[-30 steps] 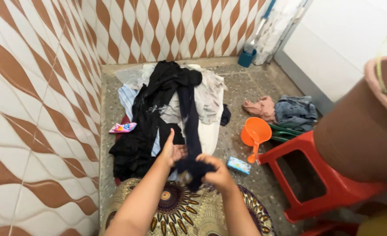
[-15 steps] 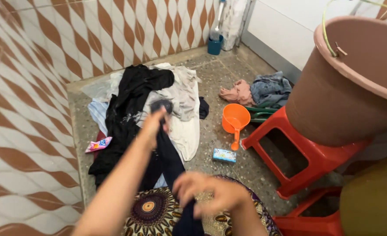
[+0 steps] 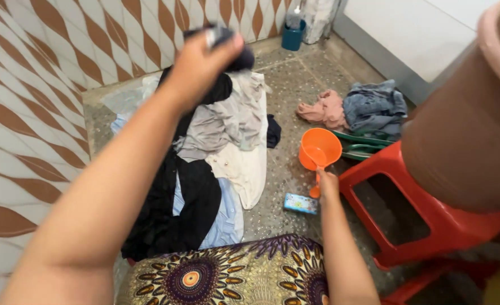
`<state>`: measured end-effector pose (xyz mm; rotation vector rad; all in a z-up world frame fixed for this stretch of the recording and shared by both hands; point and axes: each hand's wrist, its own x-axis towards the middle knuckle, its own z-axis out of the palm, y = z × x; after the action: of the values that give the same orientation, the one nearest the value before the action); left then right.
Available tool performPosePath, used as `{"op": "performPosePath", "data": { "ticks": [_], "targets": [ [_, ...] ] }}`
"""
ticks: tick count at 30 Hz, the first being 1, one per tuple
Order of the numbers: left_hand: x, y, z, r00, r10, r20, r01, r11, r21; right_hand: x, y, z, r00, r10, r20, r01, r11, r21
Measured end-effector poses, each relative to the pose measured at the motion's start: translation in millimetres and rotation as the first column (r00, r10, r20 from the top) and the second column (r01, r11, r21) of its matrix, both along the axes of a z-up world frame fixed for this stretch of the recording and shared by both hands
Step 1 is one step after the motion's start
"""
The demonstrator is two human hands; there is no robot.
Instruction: The person is hand-washing a pile of clothes on the floor using laundry soap and a brush.
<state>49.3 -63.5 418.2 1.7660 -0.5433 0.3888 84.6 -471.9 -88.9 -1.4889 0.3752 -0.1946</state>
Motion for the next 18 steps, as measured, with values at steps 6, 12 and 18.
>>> {"op": "performPosePath", "data": {
  "ticks": [6,12,18],
  "targets": [
    [-68,35,-247,0.93,0.344,-0.127,-0.17,0.712,0.682,-4,23,48,0.973,0.114,-0.199,-0.004,0.876,0.483],
    [-154,53,-429,0.725,0.452,-0.519,0.168,0.615,0.77,-32,58,91,0.978,0.199,-0.068,-0.181,0.96,0.214],
    [-148,65,-437,0.766,0.36,-0.533,-0.055,0.862,0.504,-75,132,191,0.863,0.505,-0.004,-0.485,0.827,-0.285]
  ]
}}
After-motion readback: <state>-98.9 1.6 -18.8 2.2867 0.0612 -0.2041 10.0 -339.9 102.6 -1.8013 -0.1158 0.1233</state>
